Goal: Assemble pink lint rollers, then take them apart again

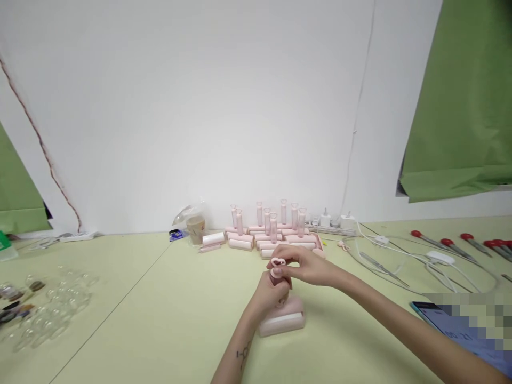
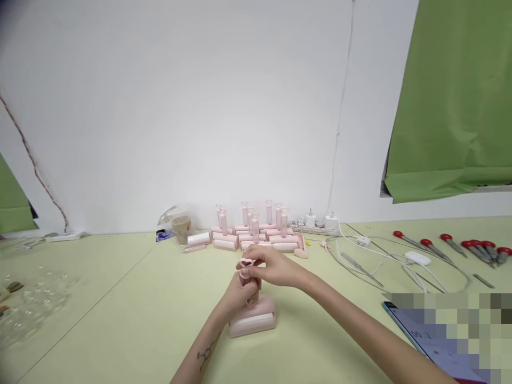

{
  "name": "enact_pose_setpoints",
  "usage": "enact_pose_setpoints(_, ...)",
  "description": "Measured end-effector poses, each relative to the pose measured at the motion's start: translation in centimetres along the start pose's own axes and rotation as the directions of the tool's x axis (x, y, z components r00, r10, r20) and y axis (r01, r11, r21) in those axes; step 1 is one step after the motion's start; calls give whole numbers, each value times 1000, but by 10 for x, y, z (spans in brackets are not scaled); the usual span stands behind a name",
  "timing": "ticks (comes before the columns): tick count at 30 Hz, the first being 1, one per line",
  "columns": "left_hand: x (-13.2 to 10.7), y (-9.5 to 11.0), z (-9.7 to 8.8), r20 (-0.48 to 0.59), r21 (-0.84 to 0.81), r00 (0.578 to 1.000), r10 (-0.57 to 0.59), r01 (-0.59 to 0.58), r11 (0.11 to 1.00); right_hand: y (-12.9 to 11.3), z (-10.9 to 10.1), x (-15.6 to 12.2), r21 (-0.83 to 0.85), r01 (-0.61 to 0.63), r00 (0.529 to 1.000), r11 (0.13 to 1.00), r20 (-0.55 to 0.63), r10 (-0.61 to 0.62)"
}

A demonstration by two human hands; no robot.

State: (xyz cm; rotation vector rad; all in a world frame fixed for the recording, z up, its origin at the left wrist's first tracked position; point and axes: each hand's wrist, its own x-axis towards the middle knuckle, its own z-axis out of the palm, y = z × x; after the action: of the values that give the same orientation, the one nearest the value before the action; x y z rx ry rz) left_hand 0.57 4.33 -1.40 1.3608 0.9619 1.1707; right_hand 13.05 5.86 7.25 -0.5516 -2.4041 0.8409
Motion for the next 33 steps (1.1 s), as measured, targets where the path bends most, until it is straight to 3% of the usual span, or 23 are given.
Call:
enact_pose_setpoints(10, 1, 1, 0, 28, -20, 1000, 0, 0, 1000, -6, -13, 12, -100, 86, 986, 991, 153, -70)
enact_pose_setpoints(14, 1, 3, 1, 12, -21, 1000, 9, -9, 1000, -1, -7, 12, -92, 75, 991, 993, 113, -64)
enact_pose_setpoints(21, 0, 1, 1, 5, -59, 1000, 5, -5, 998, 11, 11, 1, 64, 58, 995, 996, -79, -53)
enact_pose_setpoints(28, -5, 3, -8, 101, -162, 994, 33, -17, 987, 10, 12, 3, 33, 60, 998, 998, 15, -61)
enact_pose_setpoints(30, -4, -1, -4, 58, -206, 998, 20, -7, 979, 13, 17, 5, 60, 68, 997, 996, 37, -71)
enact_pose_setpoints(33, -4, -9, 8, -111, -267, 994, -18, -13, 964, 20, 28, 5, 141, 24, 999, 990, 28, -28)
